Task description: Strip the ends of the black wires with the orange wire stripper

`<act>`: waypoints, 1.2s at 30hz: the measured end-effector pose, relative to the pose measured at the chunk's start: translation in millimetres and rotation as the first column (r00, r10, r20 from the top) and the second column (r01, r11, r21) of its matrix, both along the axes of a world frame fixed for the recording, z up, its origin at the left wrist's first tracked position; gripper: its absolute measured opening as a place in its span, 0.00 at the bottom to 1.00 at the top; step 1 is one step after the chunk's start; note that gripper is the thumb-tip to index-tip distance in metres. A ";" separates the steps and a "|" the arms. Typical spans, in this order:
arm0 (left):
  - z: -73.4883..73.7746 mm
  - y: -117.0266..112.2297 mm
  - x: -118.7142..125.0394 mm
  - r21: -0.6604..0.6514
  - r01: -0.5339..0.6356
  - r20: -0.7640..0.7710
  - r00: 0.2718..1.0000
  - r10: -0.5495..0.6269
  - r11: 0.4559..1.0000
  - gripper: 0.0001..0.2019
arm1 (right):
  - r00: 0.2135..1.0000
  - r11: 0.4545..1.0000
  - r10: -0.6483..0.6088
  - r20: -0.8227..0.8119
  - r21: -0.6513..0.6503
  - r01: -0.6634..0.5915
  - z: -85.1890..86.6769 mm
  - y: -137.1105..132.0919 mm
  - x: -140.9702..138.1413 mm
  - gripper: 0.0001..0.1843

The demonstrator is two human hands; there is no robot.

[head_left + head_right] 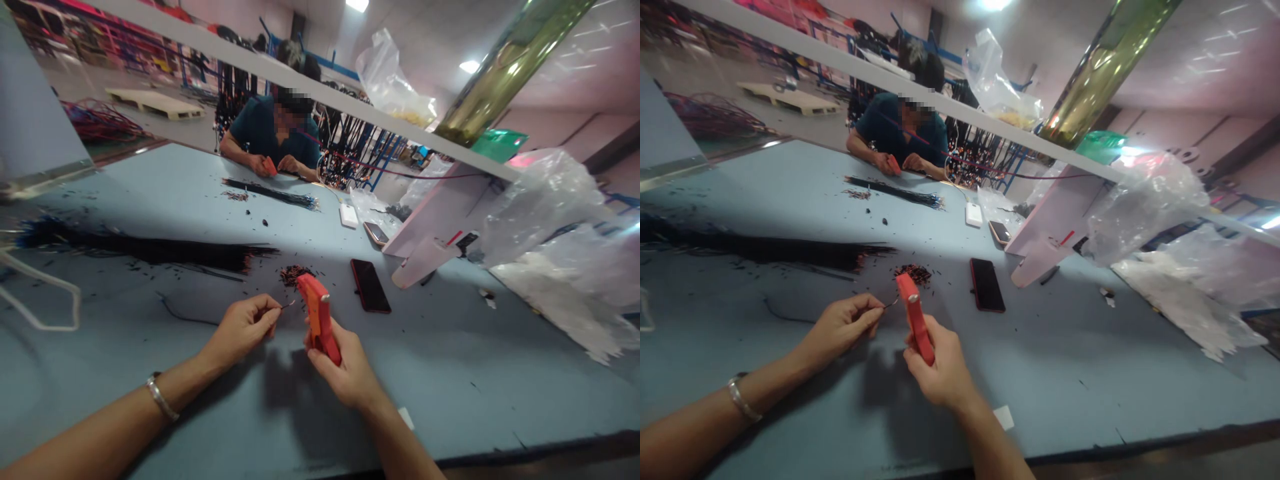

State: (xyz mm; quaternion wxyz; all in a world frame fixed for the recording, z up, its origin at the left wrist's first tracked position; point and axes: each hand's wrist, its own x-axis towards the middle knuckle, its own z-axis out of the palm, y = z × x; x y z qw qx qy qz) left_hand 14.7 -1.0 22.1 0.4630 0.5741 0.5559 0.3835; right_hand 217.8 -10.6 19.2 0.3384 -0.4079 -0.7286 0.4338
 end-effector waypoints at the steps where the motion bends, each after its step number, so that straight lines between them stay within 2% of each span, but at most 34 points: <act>1: 0.2 -0.4 0.6 -0.014 0.006 0.033 0.999 -0.006 1.000 0.12 | 0.995 0.990 -0.037 0.089 0.137 0.024 -0.7 -0.6 -0.4 0.19; 3: -0.2 -0.9 1.3 -0.027 0.020 0.114 0.993 -0.017 0.999 0.10 | 0.969 0.938 -0.108 0.222 0.345 0.025 -5.0 -0.9 -1.7 0.24; 5: -1.5 -1.3 1.9 -0.024 0.033 0.207 0.978 -0.027 0.999 0.08 | 0.934 0.895 -0.159 0.321 0.445 -0.001 -11.0 -0.4 -3.7 0.27; 10: -2.9 -2.3 4.3 -0.008 0.055 0.365 0.930 -0.048 0.998 0.06 | 0.891 0.825 -0.243 0.384 0.565 -0.018 -18.4 1.9 -7.8 0.27; 15: -3.0 -2.7 4.5 -0.008 0.102 0.347 0.933 -0.093 0.995 0.06 | 0.897 0.772 -0.271 0.350 0.635 -0.014 -17.4 2.6 -8.4 0.25; 20: -7.4 -2.5 2.0 0.002 0.147 0.231 0.962 -0.144 0.989 0.06 | 0.903 0.777 -0.259 0.342 0.630 -0.016 -17.5 3.3 -7.8 0.25; 25: -7.6 -3.3 2.3 -0.008 0.194 0.229 0.955 -0.187 0.981 0.06 | 0.890 0.812 -0.242 0.387 0.583 -0.033 -16.0 3.2 -7.1 0.25; 32: -5.2 -3.7 3.2 -0.058 0.191 0.171 0.969 -0.178 0.980 0.09 | 0.845 0.806 -0.277 0.457 0.589 -0.055 -19.5 3.8 -7.8 0.17; 36: -5.0 -3.5 4.1 -0.076 0.176 0.189 0.969 -0.159 0.982 0.10 | 0.832 0.797 -0.294 0.471 0.601 -0.059 -22.0 5.4 -8.7 0.13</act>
